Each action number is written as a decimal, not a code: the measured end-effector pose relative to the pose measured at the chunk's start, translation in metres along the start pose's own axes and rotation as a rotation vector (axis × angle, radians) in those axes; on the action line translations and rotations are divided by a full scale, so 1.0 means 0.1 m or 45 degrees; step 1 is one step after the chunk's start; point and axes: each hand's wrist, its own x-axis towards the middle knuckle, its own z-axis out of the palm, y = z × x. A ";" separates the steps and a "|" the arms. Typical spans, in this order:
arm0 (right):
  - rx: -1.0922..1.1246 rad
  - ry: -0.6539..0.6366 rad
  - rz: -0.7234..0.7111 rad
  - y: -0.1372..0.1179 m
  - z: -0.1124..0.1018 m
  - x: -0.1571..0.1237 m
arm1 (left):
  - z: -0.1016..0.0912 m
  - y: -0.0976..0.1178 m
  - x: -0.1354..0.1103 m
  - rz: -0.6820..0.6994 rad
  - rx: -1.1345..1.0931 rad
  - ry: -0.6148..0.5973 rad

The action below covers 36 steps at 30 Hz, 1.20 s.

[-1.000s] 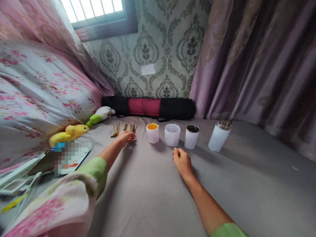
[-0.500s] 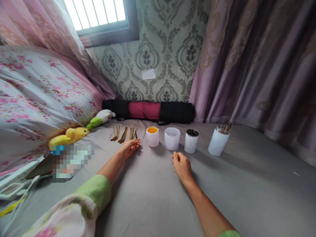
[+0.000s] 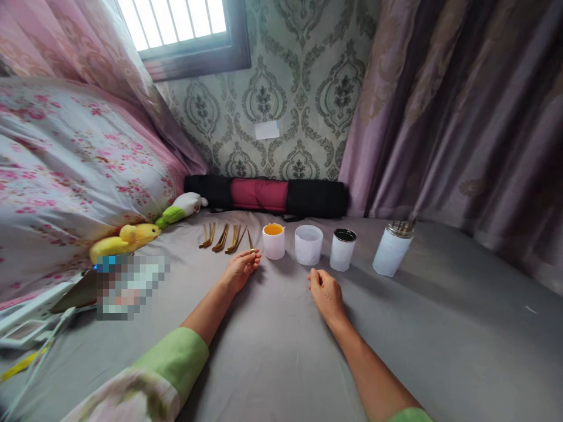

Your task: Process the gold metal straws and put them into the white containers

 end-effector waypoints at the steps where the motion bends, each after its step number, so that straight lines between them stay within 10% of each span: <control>1: -0.003 -0.002 -0.003 0.00 0.00 0.00 | 0.01 -0.02 -0.01 0.009 -0.002 -0.001; 36: 0.108 -0.059 0.012 -0.03 -0.03 -0.05 | 0.23 -0.15 -0.61 0.497 0.369 -0.095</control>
